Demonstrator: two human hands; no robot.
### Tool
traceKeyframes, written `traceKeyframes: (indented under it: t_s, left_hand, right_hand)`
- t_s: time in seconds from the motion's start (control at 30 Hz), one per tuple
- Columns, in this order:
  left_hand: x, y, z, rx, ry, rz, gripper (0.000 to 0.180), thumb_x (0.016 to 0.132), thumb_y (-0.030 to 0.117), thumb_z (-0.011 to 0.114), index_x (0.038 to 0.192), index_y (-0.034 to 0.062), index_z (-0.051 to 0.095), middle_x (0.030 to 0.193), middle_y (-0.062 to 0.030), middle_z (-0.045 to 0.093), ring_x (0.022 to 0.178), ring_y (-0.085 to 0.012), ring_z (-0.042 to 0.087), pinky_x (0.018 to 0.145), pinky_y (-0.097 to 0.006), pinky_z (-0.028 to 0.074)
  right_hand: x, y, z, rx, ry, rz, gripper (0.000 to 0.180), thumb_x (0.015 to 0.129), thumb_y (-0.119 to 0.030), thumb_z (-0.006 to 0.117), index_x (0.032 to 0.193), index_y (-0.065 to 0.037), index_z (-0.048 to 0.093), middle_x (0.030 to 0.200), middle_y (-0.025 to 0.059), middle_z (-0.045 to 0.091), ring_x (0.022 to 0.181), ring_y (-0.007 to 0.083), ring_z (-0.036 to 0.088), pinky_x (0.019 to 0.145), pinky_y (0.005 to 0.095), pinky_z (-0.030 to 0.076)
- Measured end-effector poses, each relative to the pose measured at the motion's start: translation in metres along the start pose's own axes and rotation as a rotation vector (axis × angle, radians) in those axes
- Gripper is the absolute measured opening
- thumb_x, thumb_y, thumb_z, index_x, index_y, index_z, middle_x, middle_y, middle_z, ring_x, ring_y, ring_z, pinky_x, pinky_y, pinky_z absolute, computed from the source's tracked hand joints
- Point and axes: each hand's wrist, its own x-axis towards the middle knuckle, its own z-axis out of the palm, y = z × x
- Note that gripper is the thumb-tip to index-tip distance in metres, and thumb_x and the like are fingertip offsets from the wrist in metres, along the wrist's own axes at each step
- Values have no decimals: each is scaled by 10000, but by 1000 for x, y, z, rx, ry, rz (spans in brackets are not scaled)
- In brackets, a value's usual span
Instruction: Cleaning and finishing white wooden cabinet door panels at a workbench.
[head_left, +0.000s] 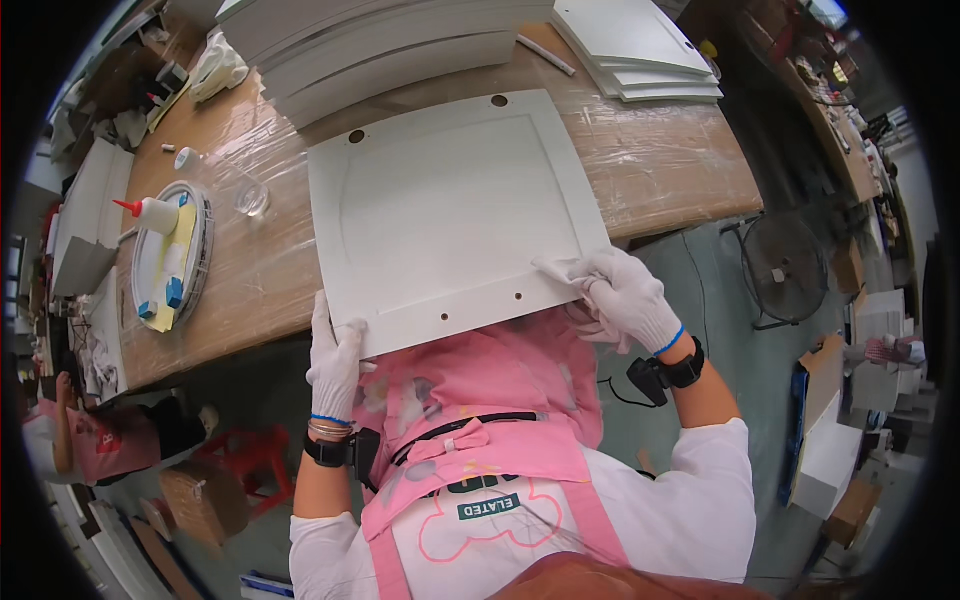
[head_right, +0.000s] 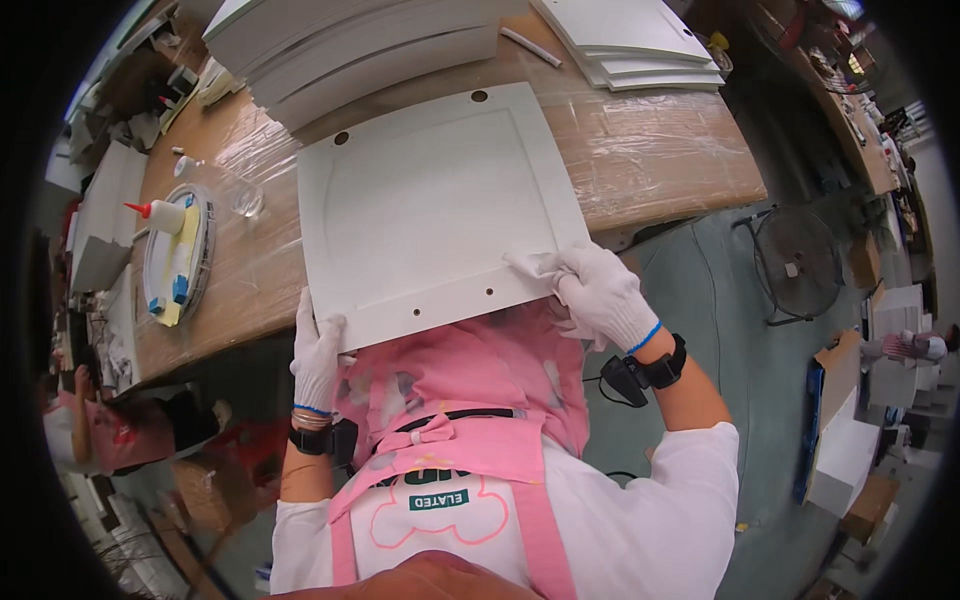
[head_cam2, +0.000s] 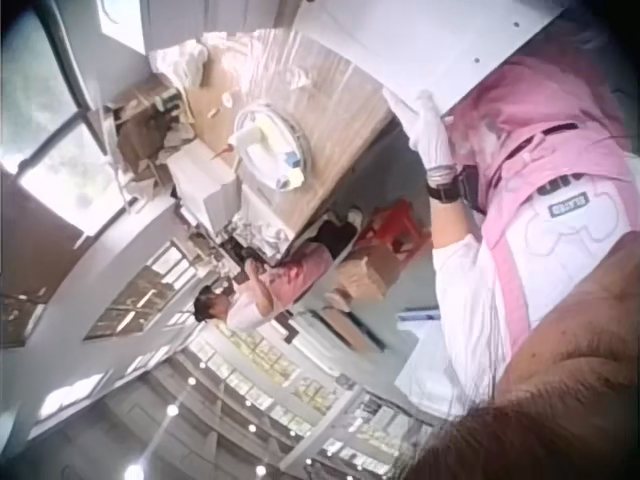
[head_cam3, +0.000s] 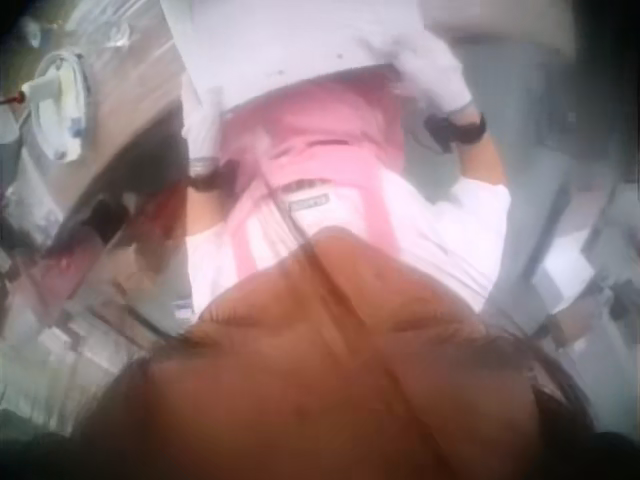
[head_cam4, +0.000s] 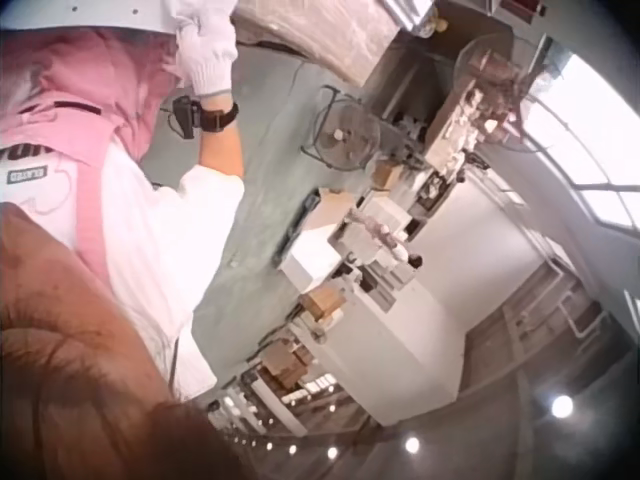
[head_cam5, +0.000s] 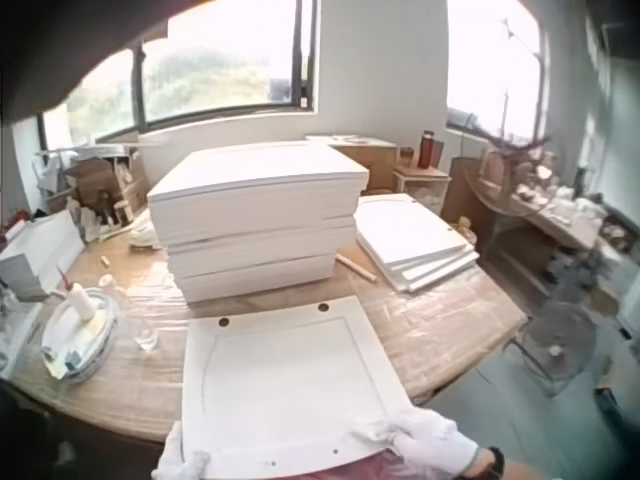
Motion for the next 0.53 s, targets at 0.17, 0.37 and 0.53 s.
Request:
traceKeyframes:
  t_s: [0.17,0.37,0.53]
  left_hand:
    - [4,-6,-4,11,7,-13,713,935,167,555,1547,95,195,1203,-128,592,728,-106,602,510,-237,548]
    - [6,-32,-29,-120,-72,-5,556,956,194,564,1465,52,392,942,-79,654,649,-94,595,522,-238,529]
    - [19,-49,-47,-274,68,-1,256,962,290,621,1010,39,644,781,-20,628,623,-82,590,540,-233,516]
  right_hand:
    - [-10,-51,35,-65,-632,145,143,877,-80,562,958,-46,676,878,83,652,818,172,660,698,310,515]
    - [-5,-2,12,574,-610,-27,90,846,-33,566,881,13,635,840,52,650,652,82,582,587,227,478]
    - [-2,102,-60,324,123,-208,508,824,-99,701,1288,20,533,1172,121,634,1040,219,634,842,297,542]
